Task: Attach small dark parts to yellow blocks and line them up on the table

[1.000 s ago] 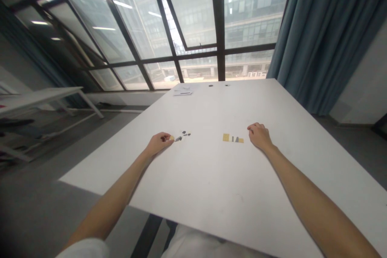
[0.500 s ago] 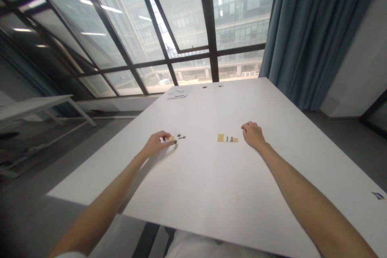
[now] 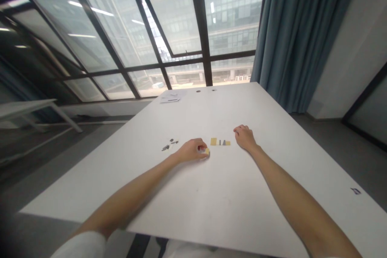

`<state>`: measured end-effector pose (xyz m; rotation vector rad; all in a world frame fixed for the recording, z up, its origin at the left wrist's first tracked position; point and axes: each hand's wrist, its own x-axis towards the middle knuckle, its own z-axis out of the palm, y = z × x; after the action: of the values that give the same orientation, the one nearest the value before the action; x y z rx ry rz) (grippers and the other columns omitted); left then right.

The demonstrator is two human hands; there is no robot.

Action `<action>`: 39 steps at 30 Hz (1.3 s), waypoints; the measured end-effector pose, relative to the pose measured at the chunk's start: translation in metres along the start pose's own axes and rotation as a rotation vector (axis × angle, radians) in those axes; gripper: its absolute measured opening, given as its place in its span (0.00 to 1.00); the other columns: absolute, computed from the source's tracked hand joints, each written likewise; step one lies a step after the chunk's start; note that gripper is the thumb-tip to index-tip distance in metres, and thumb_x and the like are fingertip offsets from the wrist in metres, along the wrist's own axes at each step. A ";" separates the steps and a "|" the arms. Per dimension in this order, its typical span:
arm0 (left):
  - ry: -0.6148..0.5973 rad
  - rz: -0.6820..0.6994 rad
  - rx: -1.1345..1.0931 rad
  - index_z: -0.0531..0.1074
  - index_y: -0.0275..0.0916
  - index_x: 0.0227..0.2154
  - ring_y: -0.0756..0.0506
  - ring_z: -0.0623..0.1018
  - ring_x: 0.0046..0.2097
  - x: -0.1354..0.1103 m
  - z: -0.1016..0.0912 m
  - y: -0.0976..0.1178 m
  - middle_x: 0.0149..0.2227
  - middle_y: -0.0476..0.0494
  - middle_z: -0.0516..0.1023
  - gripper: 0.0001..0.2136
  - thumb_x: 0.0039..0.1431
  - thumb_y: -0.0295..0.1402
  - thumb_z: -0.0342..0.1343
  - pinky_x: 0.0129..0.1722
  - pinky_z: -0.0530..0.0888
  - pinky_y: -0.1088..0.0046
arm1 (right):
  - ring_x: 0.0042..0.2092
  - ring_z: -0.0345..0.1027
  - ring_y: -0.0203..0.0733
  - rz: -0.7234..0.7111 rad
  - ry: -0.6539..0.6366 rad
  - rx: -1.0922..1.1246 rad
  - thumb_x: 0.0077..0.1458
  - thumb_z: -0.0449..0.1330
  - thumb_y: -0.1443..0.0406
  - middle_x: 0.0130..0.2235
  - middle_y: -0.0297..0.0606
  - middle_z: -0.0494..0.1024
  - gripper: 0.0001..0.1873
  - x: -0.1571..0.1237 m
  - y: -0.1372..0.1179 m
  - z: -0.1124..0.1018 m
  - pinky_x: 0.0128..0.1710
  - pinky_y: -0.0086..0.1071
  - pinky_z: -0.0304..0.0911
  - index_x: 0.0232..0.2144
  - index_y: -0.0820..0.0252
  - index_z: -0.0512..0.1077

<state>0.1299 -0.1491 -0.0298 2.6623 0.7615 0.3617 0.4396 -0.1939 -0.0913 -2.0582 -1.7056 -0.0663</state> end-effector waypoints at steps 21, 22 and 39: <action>0.095 -0.081 -0.184 0.83 0.37 0.39 0.48 0.75 0.32 0.000 0.035 -0.008 0.32 0.45 0.79 0.16 0.50 0.42 0.69 0.35 0.69 0.72 | 0.30 0.72 0.40 -0.156 -0.488 0.018 0.50 0.63 0.66 0.31 0.44 0.82 0.06 -0.042 -0.115 -0.044 0.28 0.29 0.54 0.28 0.61 0.81; 0.094 -0.085 -0.190 0.83 0.38 0.39 0.48 0.75 0.32 -0.001 0.036 -0.007 0.32 0.45 0.79 0.15 0.51 0.42 0.69 0.35 0.69 0.72 | 0.31 0.72 0.40 -0.148 -0.488 0.024 0.50 0.64 0.66 0.31 0.43 0.82 0.06 -0.042 -0.116 -0.043 0.28 0.29 0.54 0.28 0.61 0.80; 0.149 -0.083 -0.128 0.84 0.40 0.39 0.48 0.74 0.32 0.003 0.041 -0.004 0.33 0.43 0.78 0.15 0.56 0.45 0.63 0.33 0.68 0.73 | 0.32 0.72 0.40 -0.148 -0.418 0.047 0.53 0.63 0.65 0.31 0.41 0.82 0.07 -0.041 -0.116 -0.028 0.30 0.28 0.54 0.28 0.60 0.79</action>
<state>0.1445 -0.1550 -0.0677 2.4968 0.8598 0.5717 0.3287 -0.2278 -0.0426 -2.0080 -2.0792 0.3786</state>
